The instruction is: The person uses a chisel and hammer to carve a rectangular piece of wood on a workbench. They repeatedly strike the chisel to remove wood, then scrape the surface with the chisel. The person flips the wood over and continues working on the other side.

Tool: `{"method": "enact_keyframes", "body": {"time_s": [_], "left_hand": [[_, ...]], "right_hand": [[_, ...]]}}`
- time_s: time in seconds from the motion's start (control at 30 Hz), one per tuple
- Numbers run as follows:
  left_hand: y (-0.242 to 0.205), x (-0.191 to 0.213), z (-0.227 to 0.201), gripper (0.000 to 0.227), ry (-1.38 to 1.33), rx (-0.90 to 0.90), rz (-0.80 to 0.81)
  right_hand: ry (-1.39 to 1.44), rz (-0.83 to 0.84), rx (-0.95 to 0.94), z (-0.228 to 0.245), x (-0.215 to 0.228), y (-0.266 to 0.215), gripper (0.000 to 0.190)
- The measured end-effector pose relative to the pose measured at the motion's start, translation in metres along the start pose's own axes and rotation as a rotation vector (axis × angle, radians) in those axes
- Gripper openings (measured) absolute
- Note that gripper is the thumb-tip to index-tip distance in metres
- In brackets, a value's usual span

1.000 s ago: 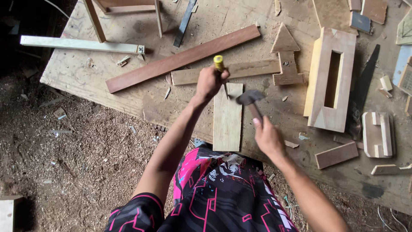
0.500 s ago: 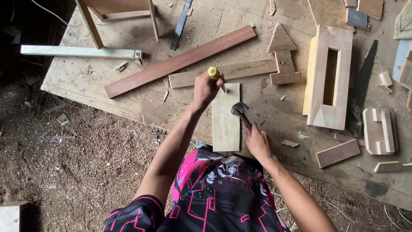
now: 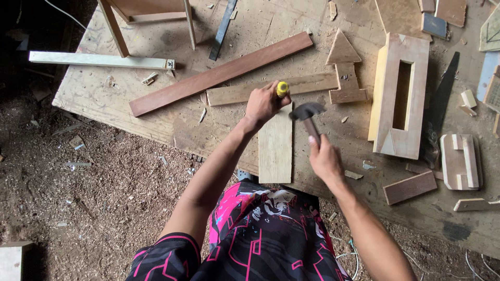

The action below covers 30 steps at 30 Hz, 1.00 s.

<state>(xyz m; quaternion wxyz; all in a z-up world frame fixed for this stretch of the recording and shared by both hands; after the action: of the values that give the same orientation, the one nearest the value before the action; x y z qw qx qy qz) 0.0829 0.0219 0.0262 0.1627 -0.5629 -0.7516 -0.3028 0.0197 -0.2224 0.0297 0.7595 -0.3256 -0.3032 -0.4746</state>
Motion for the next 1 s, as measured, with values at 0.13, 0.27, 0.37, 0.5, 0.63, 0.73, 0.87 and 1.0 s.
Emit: {"method": "enact_keyframes", "body": {"time_s": [0.13, 0.27, 0.37, 0.5, 0.63, 0.73, 0.87, 1.0], "left_hand": [[0.005, -0.014, -0.006, 0.061, 0.068, -0.033, 0.068], [0.012, -0.03, -0.005, 0.061, 0.164, 0.016, 0.182], [0.012, -0.034, -0.002, 0.066, 0.204, 0.026, 0.212], [0.009, -0.027, -0.003, 0.068, 0.144, -0.024, 0.128], [0.011, -0.02, -0.003, 0.067, 0.163, -0.061, 0.075], [0.009, -0.026, -0.003, 0.066, 0.12, -0.031, 0.112], [0.009, -0.031, -0.005, 0.057, 0.163, 0.02, 0.191], [0.011, -0.022, -0.011, 0.055, 0.132, -0.031, 0.142]], "right_hand": [[0.089, -0.27, 0.236, 0.052, 0.069, 0.01, 0.036], [0.019, -0.454, 0.563, 0.1, 0.126, 0.007, 0.032], [0.042, -0.416, 0.533, 0.119, 0.126, 0.013, 0.031], [-0.167, -0.03, 0.242, 0.115, 0.114, 0.018, 0.03], [-0.014, -0.233, 0.463, 0.132, 0.145, 0.015, 0.031], [0.113, -0.406, 0.604, 0.136, 0.148, 0.008, 0.031], [-0.198, 0.023, 0.264, 0.119, 0.105, 0.02, 0.027], [-0.091, -0.182, 0.466, 0.13, 0.135, 0.015, 0.028]]}}
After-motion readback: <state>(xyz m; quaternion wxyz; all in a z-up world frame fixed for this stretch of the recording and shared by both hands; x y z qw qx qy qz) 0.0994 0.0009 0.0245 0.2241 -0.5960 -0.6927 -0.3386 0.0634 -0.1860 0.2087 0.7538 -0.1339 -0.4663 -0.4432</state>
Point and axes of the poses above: each hand's wrist, its own y-axis towards the middle knuckle, its own x-axis out of the back of the hand, z = x × y, the point moved 7 cm from there along y, towards the middle knuckle, and after that the axes turned 7 degrees about x, right-handed, at the moved point
